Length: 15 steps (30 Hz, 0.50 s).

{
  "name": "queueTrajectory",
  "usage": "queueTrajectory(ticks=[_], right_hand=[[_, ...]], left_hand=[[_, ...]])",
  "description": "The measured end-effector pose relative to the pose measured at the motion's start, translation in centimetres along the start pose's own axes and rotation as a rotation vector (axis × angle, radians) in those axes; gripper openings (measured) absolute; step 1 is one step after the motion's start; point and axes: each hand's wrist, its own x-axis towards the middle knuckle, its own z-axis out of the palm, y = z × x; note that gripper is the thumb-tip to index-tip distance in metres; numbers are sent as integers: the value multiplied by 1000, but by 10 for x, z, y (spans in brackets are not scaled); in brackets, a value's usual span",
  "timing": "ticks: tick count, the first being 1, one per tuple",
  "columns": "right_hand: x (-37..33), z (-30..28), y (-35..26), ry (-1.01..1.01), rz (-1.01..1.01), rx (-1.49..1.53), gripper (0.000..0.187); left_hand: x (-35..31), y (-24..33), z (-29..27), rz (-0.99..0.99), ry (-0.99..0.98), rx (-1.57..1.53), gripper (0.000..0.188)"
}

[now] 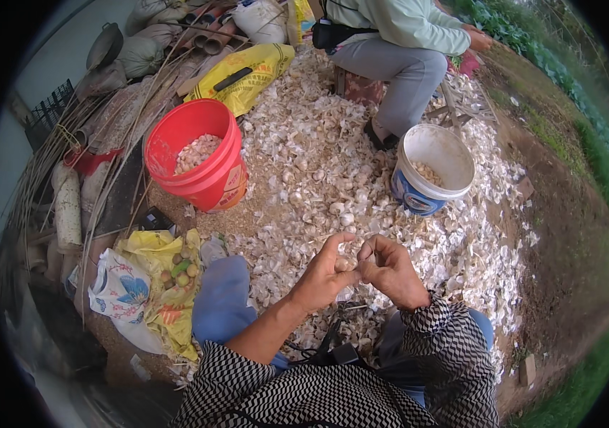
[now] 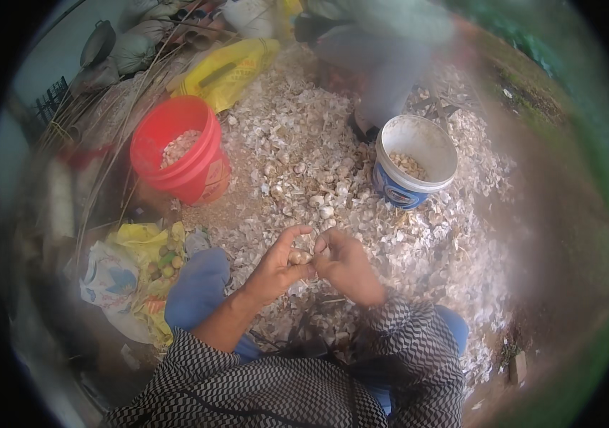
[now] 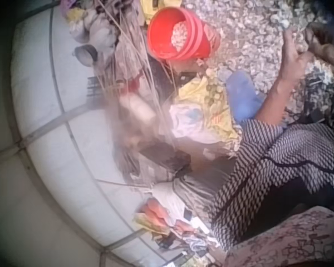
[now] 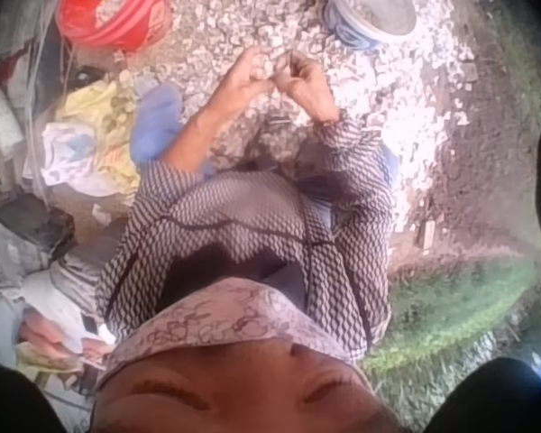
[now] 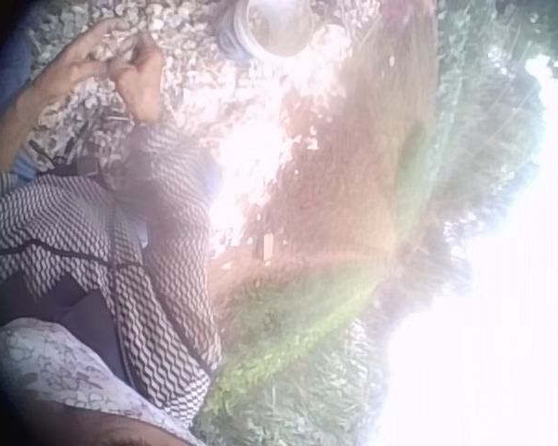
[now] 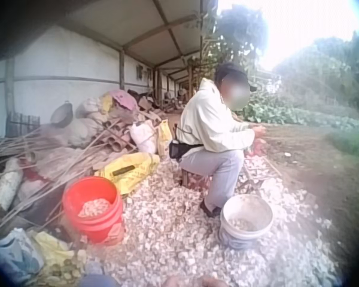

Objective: The person sits on the ground and peels garlic cloves by hand, removing the outer skins and placing the peeled cloves into a red bucket. A second person works nearby in the same manner.

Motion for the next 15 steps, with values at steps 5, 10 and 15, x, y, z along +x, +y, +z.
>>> queueTrajectory(ticks=[5, 10, 15], right_hand=[[3, 6, 1, -10, -301, -222, 26], [-2, 8, 2, -60, -416, -641, 31], [-5, 10, 21, 7, -271, -367, 23]], left_hand=[[2, 1, 0, 40, -3, 209, 58], [3, -19, 0, 421, -117, 348, 74], [-15, 18, 4, -162, -281, -75, 78]])
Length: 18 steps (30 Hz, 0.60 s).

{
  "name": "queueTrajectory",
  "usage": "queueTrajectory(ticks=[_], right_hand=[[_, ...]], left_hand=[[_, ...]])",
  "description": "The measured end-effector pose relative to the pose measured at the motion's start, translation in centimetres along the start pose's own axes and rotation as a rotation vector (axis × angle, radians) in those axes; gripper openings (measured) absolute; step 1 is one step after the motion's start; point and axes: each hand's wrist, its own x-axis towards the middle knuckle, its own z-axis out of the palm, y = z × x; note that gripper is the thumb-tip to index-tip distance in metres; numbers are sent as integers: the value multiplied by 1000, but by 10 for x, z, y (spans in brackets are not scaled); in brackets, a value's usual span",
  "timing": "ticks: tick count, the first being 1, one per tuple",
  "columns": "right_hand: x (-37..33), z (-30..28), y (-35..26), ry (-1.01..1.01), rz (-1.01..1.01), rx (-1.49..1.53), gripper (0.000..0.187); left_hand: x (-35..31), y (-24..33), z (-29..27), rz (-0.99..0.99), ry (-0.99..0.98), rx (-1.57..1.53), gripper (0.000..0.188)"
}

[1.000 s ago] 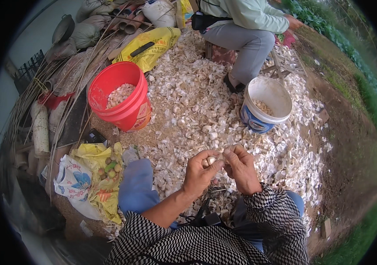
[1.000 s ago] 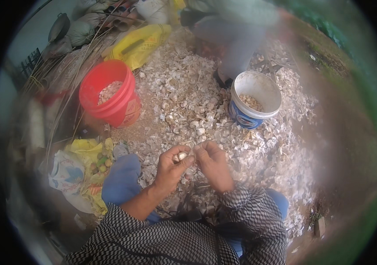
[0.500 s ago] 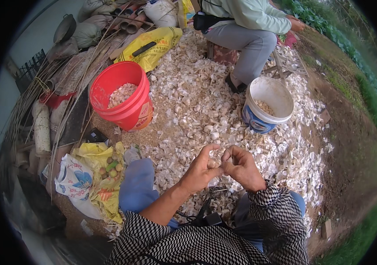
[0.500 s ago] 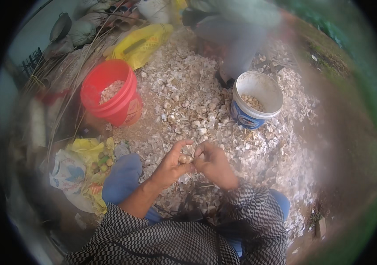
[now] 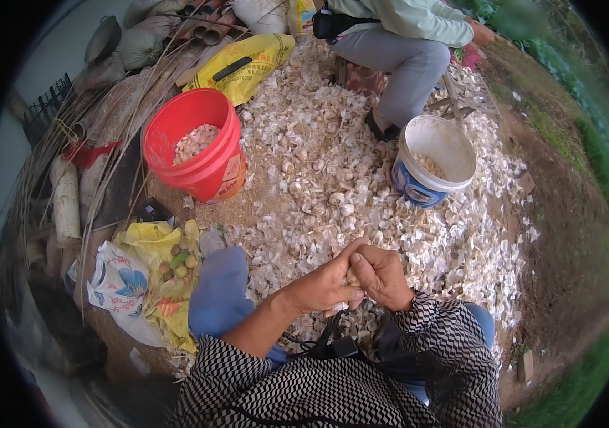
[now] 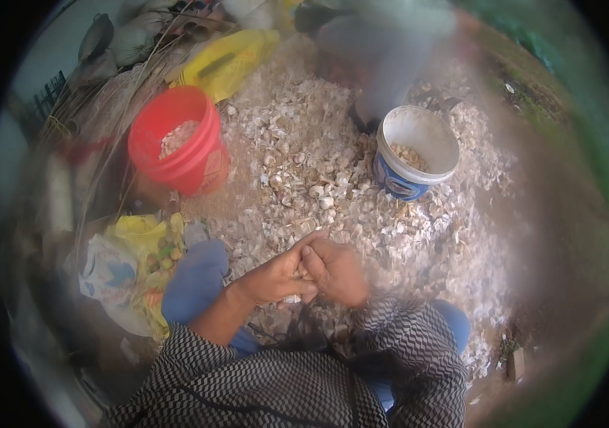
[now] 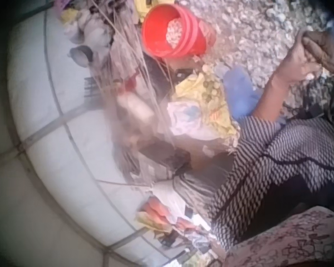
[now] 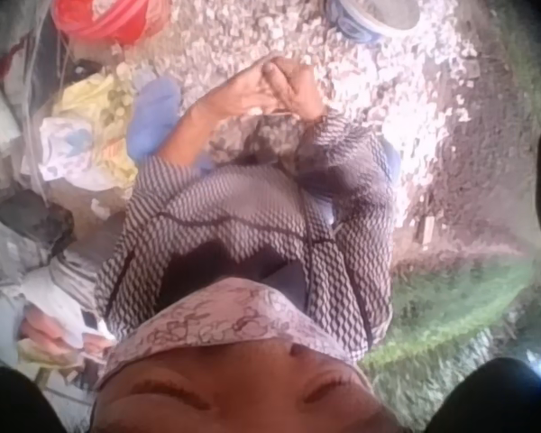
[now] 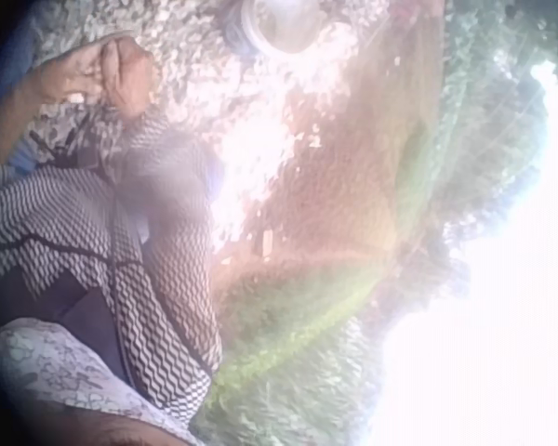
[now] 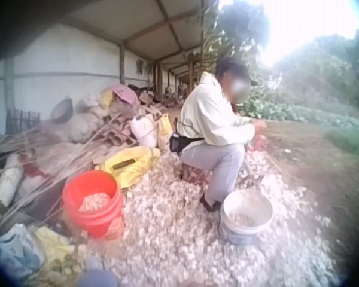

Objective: The person sits on the ground and peels garlic cloves by hand, removing the outer skins and placing the peeled cloves into a red bucket. A second person works nearby in the same manner.

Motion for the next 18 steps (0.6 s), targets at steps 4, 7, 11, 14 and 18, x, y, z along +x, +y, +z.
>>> queueTrajectory(ticks=[4, 7, 11, 14, 18], right_hand=[[2, -2, 2, -21, 46, 116, 28], [6, -3, -9, -137, 186, 383, 22], [10, -4, 6, -127, 118, 307, 20], [12, -7, -2, -131, 190, 352, 20], [13, -5, -15, -71, 235, 413, 19]], left_hand=[[-1, 2, 0, 3, -41, -61, 76], [3, -6, -5, 25, 154, -138, 74], [5, 4, -4, 4, 287, 100, 70], [11, -13, -9, 244, 249, 363, 67], [10, -15, -11, 116, 210, 85, 54]])
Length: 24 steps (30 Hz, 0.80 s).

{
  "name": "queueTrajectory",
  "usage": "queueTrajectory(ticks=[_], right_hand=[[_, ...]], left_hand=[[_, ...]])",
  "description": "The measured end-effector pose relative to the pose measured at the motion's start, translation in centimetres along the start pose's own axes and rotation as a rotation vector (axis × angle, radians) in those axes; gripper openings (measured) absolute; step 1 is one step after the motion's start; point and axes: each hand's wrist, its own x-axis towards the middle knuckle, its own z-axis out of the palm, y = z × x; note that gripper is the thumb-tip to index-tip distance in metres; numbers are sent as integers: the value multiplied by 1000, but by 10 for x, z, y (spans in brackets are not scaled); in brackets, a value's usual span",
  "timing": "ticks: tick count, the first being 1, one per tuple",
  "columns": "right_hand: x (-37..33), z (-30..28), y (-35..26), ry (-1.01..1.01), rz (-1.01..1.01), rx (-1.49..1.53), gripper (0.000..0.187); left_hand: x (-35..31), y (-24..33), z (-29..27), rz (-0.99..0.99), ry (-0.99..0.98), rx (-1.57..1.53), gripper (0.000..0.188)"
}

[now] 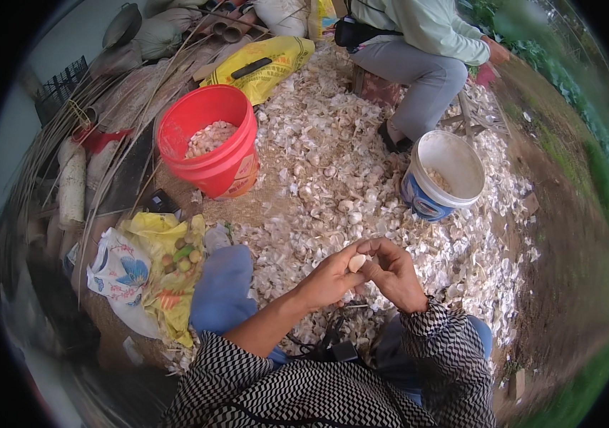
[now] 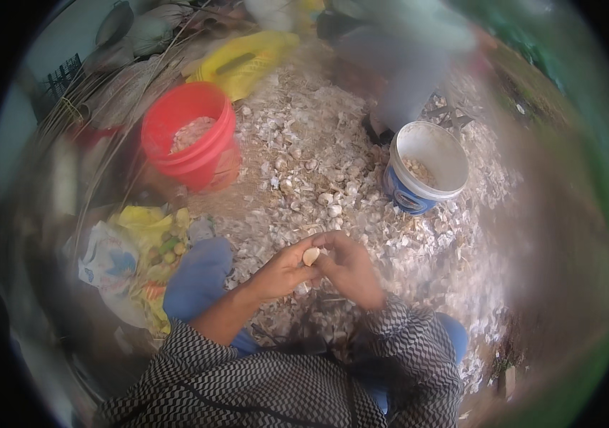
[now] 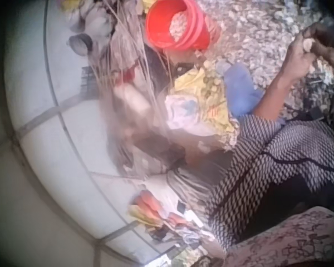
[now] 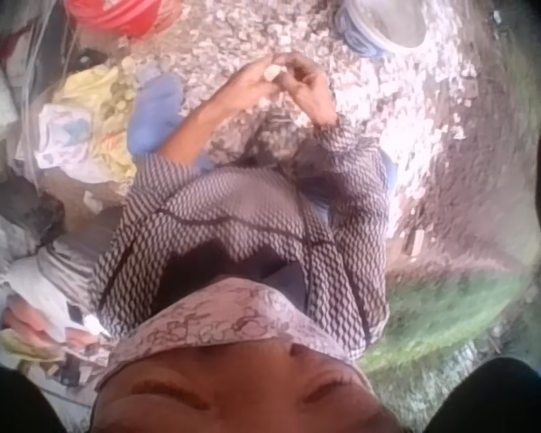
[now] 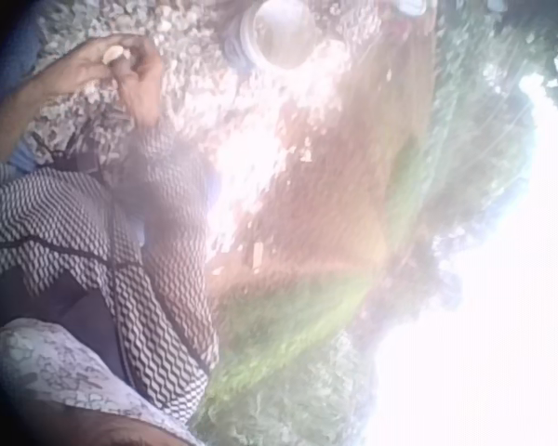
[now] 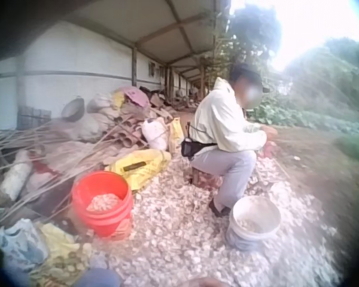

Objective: The person sits on the ground and peels garlic cloves by hand, removing the outer skins and placing the peeled cloves into a red bucket. A second person works nearby in the same manner.

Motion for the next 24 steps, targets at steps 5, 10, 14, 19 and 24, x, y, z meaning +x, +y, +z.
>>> queueTrajectory(ticks=[5, 10, 14, 19, 24], right_hand=[[0, 3, 31, 70, -137, -90, 19], [4, 9, 33, 75, 313, 210, 15], [8, 15, 71, 87, 562, 276, 32], [24, 39, 125, 60, 609, 589, 23], [123, 58, 134, 132, 380, 480, 22]], left_hand=[[2, -5, 4, -124, 131, 357, 41], [-4, 3, -3, -276, 99, 1167, 25], [-20, -17, -13, -210, 70, 1309, 18], [-33, -30, -38, -263, 68, 1189, 15], [-44, -27, -56, -375, 83, 1187, 19]])
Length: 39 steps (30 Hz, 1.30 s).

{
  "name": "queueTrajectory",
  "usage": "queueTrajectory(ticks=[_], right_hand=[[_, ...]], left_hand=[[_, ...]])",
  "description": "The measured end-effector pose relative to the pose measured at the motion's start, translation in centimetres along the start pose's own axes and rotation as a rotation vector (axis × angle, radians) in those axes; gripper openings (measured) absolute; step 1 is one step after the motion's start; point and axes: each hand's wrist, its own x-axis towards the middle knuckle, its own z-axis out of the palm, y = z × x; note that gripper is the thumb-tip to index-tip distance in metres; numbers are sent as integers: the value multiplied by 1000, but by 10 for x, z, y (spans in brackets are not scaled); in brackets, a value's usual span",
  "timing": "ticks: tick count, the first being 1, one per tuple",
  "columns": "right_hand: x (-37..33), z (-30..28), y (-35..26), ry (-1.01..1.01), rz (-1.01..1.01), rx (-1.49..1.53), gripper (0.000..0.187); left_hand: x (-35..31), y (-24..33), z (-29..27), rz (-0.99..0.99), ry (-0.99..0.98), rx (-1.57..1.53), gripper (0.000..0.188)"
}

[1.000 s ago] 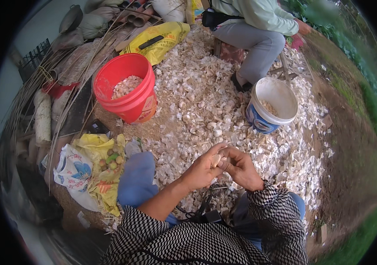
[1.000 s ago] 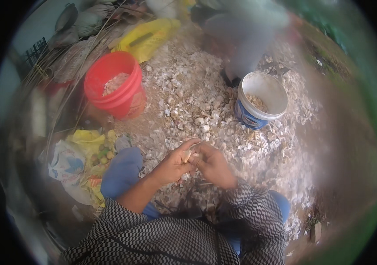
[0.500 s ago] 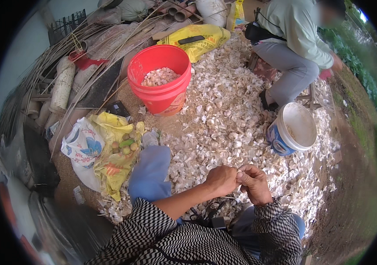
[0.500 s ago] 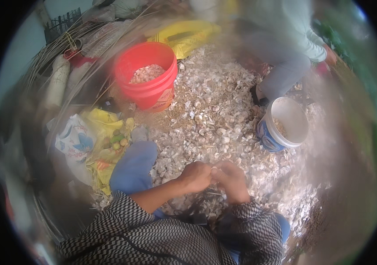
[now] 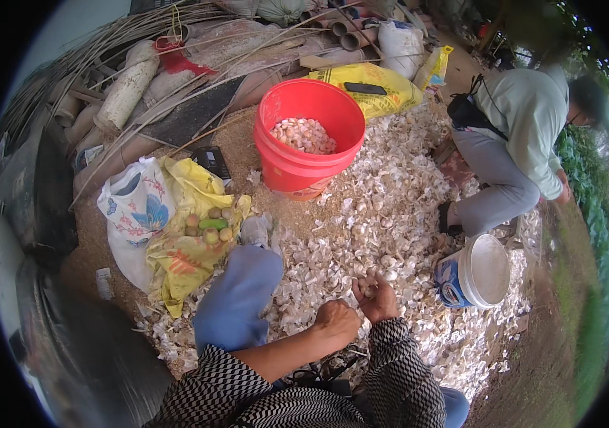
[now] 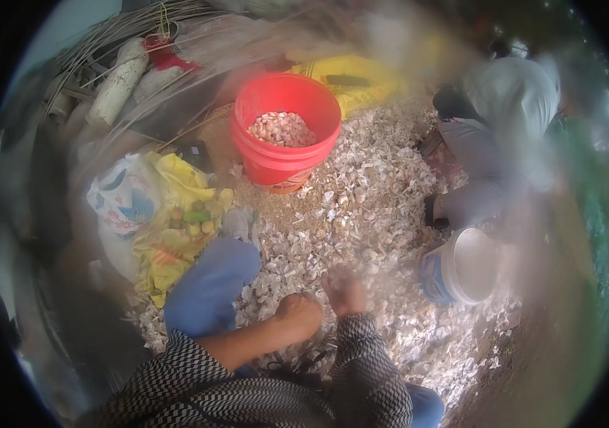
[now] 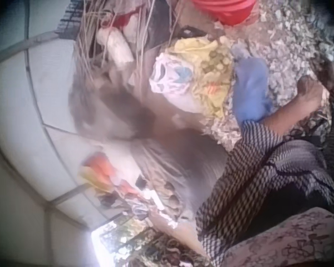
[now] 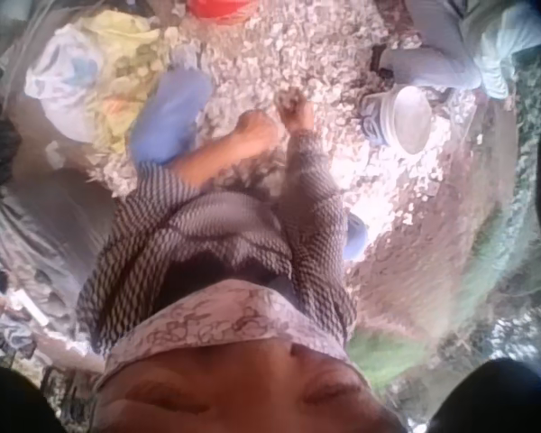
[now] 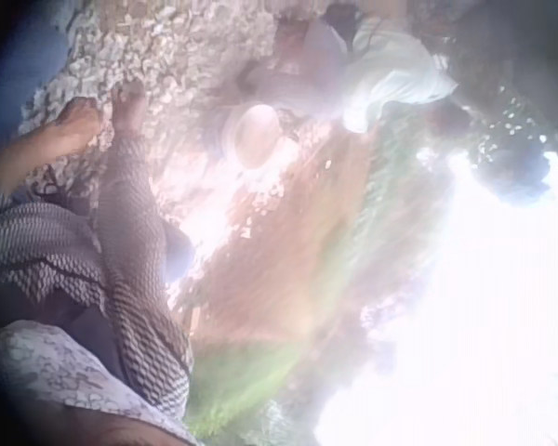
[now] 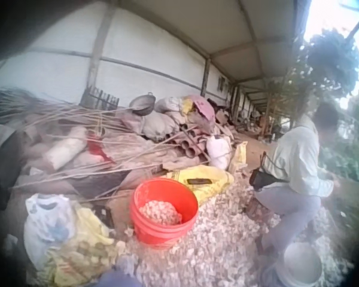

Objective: The person sits on the ground and peels garlic cloves by hand, removing the outer skins and placing the peeled cloves into a red bucket. A second person works nearby in the same manner.

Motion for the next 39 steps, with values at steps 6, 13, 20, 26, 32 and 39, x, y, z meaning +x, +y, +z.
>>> queueTrajectory(ticks=[6, 13, 20, 26, 32, 39], right_hand=[[59, 197, -132, -172, -108, 9, 62], [167, 70, -91, -16, -258, -511, 29], [248, -85, 29, 179, -522, -1537, 35], [233, -47, 63, 218, -464, -1908, 48], [211, -67, 36, 414, -404, -1134, 30], [52, -24, -78, -176, -188, -236, 46]], left_hand=[[-24, 13, 14, 287, 362, 144, 18], [-53, 16, -9, 308, 325, 163, 31], [-55, 20, -12, 224, 308, -23, 32], [-40, 9, -6, 35, 263, -120, 30], [-37, 32, -13, -150, 168, -285, 36], [-22, 38, -30, 444, 448, -148, 47]])
